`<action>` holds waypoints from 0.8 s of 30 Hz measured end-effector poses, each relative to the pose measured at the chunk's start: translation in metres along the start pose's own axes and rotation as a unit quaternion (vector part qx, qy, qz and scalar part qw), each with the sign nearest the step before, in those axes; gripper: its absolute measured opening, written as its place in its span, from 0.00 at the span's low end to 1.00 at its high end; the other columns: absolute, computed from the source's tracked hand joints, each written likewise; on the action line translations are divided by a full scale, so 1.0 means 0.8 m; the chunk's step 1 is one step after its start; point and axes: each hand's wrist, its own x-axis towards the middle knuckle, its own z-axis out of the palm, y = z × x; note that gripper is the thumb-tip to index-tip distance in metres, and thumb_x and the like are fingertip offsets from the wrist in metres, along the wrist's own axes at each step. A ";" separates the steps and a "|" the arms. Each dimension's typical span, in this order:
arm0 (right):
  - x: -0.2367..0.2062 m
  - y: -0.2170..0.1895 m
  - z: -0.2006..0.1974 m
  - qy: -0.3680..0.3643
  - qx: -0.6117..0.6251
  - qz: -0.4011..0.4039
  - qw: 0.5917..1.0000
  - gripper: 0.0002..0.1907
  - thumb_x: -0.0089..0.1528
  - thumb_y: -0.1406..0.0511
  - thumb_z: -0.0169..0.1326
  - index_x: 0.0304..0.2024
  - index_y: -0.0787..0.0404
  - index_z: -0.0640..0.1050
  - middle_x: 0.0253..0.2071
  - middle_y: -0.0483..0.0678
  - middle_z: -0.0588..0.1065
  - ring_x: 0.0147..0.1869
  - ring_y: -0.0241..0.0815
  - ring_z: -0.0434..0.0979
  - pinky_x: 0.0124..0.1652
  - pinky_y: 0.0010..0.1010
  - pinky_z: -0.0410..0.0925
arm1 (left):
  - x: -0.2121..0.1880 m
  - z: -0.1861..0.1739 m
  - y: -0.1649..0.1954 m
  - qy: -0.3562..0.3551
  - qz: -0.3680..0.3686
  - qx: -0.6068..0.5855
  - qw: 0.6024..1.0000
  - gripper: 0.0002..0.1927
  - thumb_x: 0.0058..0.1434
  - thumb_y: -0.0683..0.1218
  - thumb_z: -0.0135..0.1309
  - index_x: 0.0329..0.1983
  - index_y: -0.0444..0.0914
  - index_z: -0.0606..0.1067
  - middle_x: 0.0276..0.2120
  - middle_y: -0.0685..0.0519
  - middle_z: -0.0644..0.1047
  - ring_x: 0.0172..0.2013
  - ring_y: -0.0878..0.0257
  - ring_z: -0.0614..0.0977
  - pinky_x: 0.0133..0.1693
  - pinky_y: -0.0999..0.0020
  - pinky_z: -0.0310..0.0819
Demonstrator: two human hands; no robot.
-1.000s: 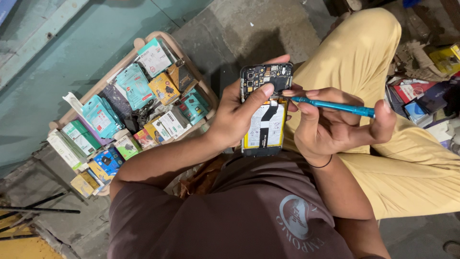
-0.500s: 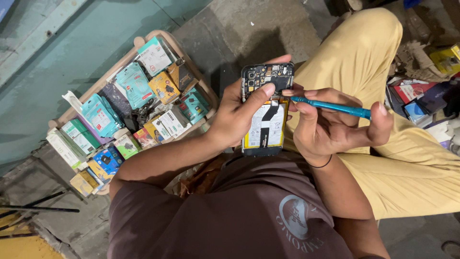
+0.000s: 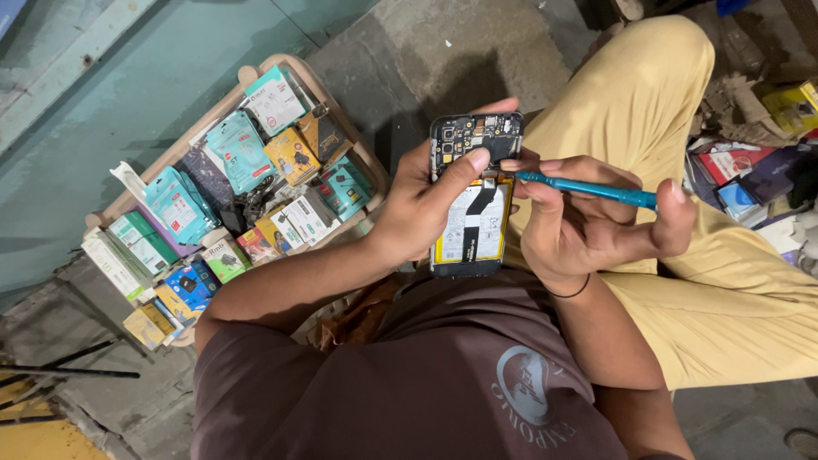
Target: The person sits with an opened smartphone on their lap and works on its internals, using a small brush and a blue precision screwdriver to clean and pry at the board and battery area. They then plug a charging cable into the phone, press the back cover on, and hold the reassembled phone.
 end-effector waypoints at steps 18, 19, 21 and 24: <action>-0.002 -0.003 0.004 0.010 0.014 0.012 1.000 0.45 0.72 0.80 0.56 0.72 0.42 0.44 0.43 0.59 0.75 0.41 0.45 0.82 0.48 0.41 0.81 | -0.002 0.000 -0.001 0.019 0.022 0.039 0.999 0.21 0.80 0.41 0.45 0.74 0.31 0.64 0.54 0.51 0.78 0.53 0.69 0.78 0.60 0.69 0.75; -0.002 -0.003 0.004 0.010 0.008 0.009 1.000 0.45 0.71 0.81 0.56 0.72 0.42 0.44 0.43 0.59 0.75 0.41 0.45 0.82 0.47 0.41 0.81 | -0.002 0.000 -0.002 0.018 0.022 0.037 0.999 0.22 0.80 0.41 0.45 0.74 0.32 0.64 0.54 0.51 0.78 0.53 0.69 0.78 0.61 0.69 0.75; -0.002 -0.004 0.004 0.010 0.005 0.009 1.000 0.45 0.71 0.81 0.56 0.72 0.42 0.44 0.44 0.59 0.75 0.41 0.45 0.82 0.47 0.41 0.81 | -0.001 0.000 -0.001 0.018 0.020 0.034 0.999 0.22 0.80 0.41 0.45 0.75 0.32 0.64 0.55 0.51 0.77 0.54 0.69 0.78 0.61 0.69 0.75; -0.001 -0.005 0.006 0.009 0.006 0.013 1.000 0.45 0.71 0.81 0.56 0.72 0.42 0.44 0.44 0.59 0.75 0.42 0.45 0.82 0.48 0.41 0.81 | -0.002 0.000 -0.002 0.022 0.016 0.026 0.999 0.23 0.79 0.41 0.45 0.75 0.32 0.64 0.54 0.51 0.77 0.54 0.68 0.78 0.60 0.69 0.75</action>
